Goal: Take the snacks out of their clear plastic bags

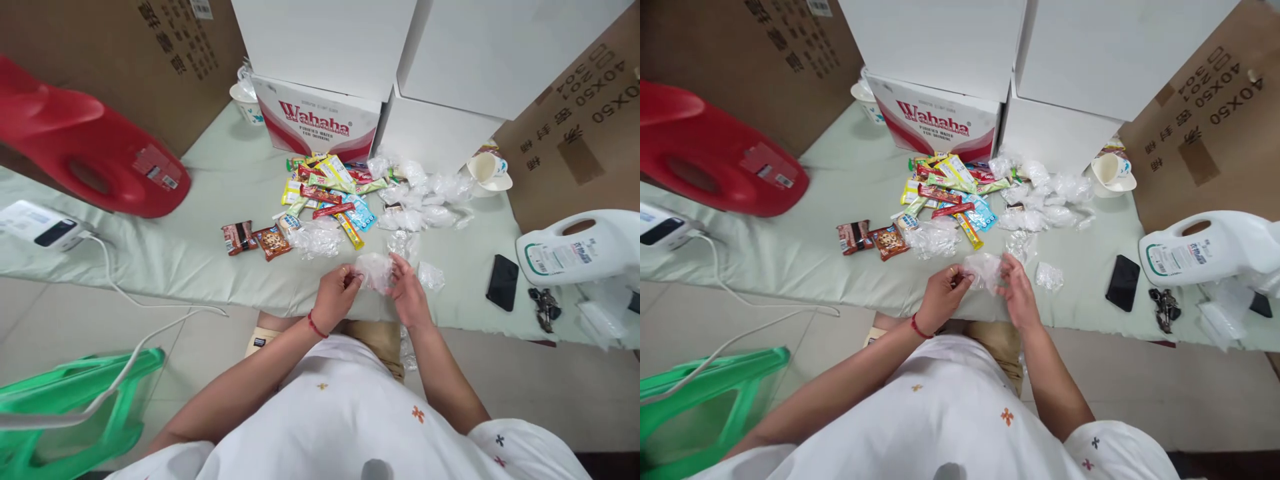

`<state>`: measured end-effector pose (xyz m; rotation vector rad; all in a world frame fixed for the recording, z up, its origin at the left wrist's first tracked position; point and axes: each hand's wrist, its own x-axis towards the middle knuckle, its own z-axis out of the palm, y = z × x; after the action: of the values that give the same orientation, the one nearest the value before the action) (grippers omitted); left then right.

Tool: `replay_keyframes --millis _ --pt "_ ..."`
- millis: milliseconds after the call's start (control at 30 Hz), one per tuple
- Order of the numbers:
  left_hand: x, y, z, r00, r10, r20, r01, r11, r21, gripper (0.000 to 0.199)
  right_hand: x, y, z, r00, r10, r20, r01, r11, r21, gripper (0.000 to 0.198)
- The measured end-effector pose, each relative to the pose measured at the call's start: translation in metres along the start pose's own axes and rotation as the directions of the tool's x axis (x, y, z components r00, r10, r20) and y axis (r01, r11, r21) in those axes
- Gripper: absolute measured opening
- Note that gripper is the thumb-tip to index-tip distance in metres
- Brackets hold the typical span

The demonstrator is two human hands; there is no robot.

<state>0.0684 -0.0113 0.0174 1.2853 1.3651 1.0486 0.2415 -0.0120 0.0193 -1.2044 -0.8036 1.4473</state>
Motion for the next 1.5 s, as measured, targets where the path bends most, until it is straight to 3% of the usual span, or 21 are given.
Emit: replay_keyframes --millis 100,233,333,367,433,500,533,567,633,733,800,867,933,967,1000,1067,1167,1233,1367,1500 --pt "-0.004 -0.003 -0.009 0.999 0.018 -0.044 -0.017 1.000 0.009 0.026 0.001 0.006 0.006 0.999 0.028 -0.016 -0.029 0.992 -0.123 0.058" --pt "0.000 -0.010 -0.030 0.971 -0.141 -0.191 0.102 0.975 -0.200 0.046 0.008 0.010 -0.007 0.992 0.082 -0.096 -0.094 0.987 -0.132 0.047" --pt "0.002 -0.016 -0.040 0.957 -0.173 -0.234 0.111 0.960 -0.256 0.055 0.007 0.003 -0.015 0.986 -0.114 -0.121 0.067 0.939 -0.338 0.044" --pt "0.002 -0.017 -0.040 0.960 -0.165 -0.227 0.107 0.963 -0.248 0.056 0.005 0.000 -0.013 0.972 -0.224 -0.065 0.175 0.884 -0.433 0.044" --pt "0.000 -0.016 -0.036 0.969 -0.158 -0.192 0.109 0.964 -0.242 0.058 0.001 -0.005 -0.002 0.914 -0.372 0.163 0.395 0.716 -0.576 0.050" --pt "-0.004 -0.013 -0.032 0.977 -0.168 -0.128 0.128 0.954 -0.273 0.058 0.001 -0.009 0.012 0.845 -0.390 0.365 0.534 0.580 -0.616 0.043" --pt "-0.006 -0.011 -0.031 0.982 -0.171 -0.082 0.140 0.945 -0.297 0.057 0.003 -0.010 0.017 0.831 -0.393 0.394 0.556 0.556 -0.618 0.032" --pt "-0.007 -0.009 -0.033 0.985 -0.170 -0.031 0.152 0.936 -0.317 0.054 0.006 -0.011 0.020 0.834 -0.397 0.382 0.551 0.568 -0.612 0.024" --pt "-0.006 -0.006 -0.042 0.982 -0.173 0.082 0.190 0.926 -0.325 0.047 0.015 -0.014 0.020 0.884 -0.360 0.298 0.467 0.681 -0.564 0.023" --pt "0.004 -0.006 -0.070 0.958 -0.198 0.208 0.251 0.930 -0.269 0.046 0.026 -0.024 0.009 0.972 -0.127 0.196 0.209 0.847 -0.489 0.032" --pt "0.013 -0.010 -0.090 0.967 -0.206 0.147 0.236 0.947 -0.219 0.043 0.029 -0.031 0.004 0.990 -0.007 0.141 0.070 0.891 -0.449 0.039" --pt "0.019 -0.013 -0.103 0.978 -0.189 -0.084 0.175 0.972 -0.155 0.040 0.029 -0.034 0.004 0.997 0.026 0.074 0.004 0.923 -0.384 0.044" --pt "0.017 -0.014 -0.104 0.941 -0.159 -0.298 0.130 0.985 -0.114 0.038 0.026 -0.032 0.009 1.000 0.011 -0.002 -0.011 0.953 -0.303 0.047" --pt "0.013 -0.012 -0.099 0.932 -0.168 -0.321 0.133 0.983 -0.128 0.038 0.023 -0.030 0.014 0.999 -0.001 -0.040 -0.010 0.964 -0.265 0.048" --pt "0.007 -0.010 -0.091 0.941 -0.199 -0.274 0.157 0.973 -0.169 0.039 0.020 -0.027 0.019 0.997 -0.011 -0.072 -0.006 0.974 -0.227 0.049" --pt "-0.006 -0.005 -0.068 0.955 -0.294 -0.029 0.273 0.916 -0.292 0.047 0.013 -0.021 0.033 0.996 0.000 -0.094 -0.014 0.989 -0.149 0.051" --pt "-0.015 0.002 -0.030 0.886 -0.367 0.284 0.461 0.770 -0.441 0.060 0.002 -0.013 0.054 0.997 0.075 -0.025 -0.077 0.995 -0.056 0.052" --pt "-0.012 0.001 -0.016 0.858 -0.352 0.374 0.511 0.657 -0.555 0.061 -0.003 -0.012 0.062 0.996 0.091 0.020 -0.090 0.996 -0.029 0.051" --pt "0.000 -0.013 -0.027 0.880 -0.380 0.285 0.457 0.513 -0.727 0.049 0.000 -0.020 0.044 0.996 -0.004 -0.086 0.003 1.000 -0.009 0.047" --pt "0.001 -0.025 -0.063 0.880 -0.442 0.173 0.411 0.526 -0.744 0.045 0.012 -0.026 0.000 0.955 -0.110 -0.275 0.083 0.990 -0.110 0.045"
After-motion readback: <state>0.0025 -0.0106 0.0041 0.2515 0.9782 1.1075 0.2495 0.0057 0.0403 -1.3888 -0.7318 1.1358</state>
